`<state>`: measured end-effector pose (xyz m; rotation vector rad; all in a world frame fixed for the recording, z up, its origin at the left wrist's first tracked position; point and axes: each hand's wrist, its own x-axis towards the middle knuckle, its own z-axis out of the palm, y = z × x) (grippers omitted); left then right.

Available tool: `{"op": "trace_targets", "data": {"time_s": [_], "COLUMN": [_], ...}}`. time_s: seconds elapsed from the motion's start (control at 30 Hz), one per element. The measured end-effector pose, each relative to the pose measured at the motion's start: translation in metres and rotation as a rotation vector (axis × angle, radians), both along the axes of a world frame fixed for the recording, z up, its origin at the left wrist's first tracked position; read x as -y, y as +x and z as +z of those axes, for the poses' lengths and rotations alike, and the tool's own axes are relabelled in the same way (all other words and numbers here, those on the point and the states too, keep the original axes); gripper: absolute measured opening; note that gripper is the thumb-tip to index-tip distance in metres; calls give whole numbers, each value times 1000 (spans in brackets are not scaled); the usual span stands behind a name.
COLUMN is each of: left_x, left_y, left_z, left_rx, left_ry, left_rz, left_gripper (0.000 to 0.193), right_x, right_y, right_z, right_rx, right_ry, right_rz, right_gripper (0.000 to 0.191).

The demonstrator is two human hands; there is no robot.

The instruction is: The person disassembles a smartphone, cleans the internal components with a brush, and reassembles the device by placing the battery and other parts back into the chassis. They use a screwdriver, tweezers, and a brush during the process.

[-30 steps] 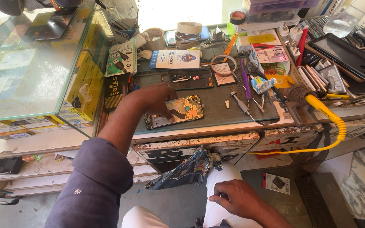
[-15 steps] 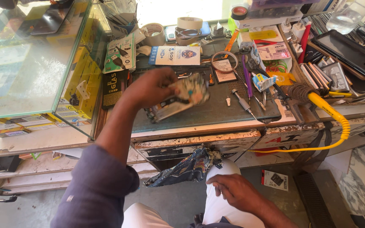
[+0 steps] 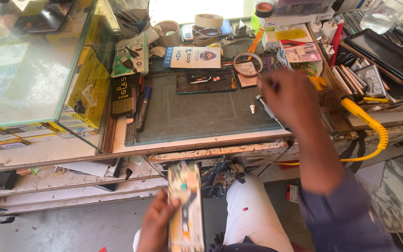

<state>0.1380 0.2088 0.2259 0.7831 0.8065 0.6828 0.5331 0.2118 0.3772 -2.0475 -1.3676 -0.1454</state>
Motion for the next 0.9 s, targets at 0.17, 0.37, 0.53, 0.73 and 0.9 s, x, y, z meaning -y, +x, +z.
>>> {"op": "trace_targets", "data": {"time_s": [0.17, 0.37, 0.53, 0.73, 0.9], "left_x": [41, 53, 59, 63, 64], "left_y": [-18, -14, 2, 11, 13], "left_z": [-68, -73, -38, -8, 2], "left_rx": [191, 339, 558, 604, 508], "left_ry": [-176, -338, -359, -442, -308], "left_rz": [31, -38, -132, -150, -119], "left_gripper": [60, 70, 73, 76, 74], "right_x": [-74, -93, -94, -110, -133], "right_y": [21, 40, 45, 49, 69], "right_z": [-5, -26, -31, -35, -31], "right_rx": [190, 99, 48, 141, 141], "right_ry": [-127, -209, -268, -22, 59], "right_rz": [9, 29, 50, 111, 73], "right_gripper": [16, 11, 15, 7, 12]}}
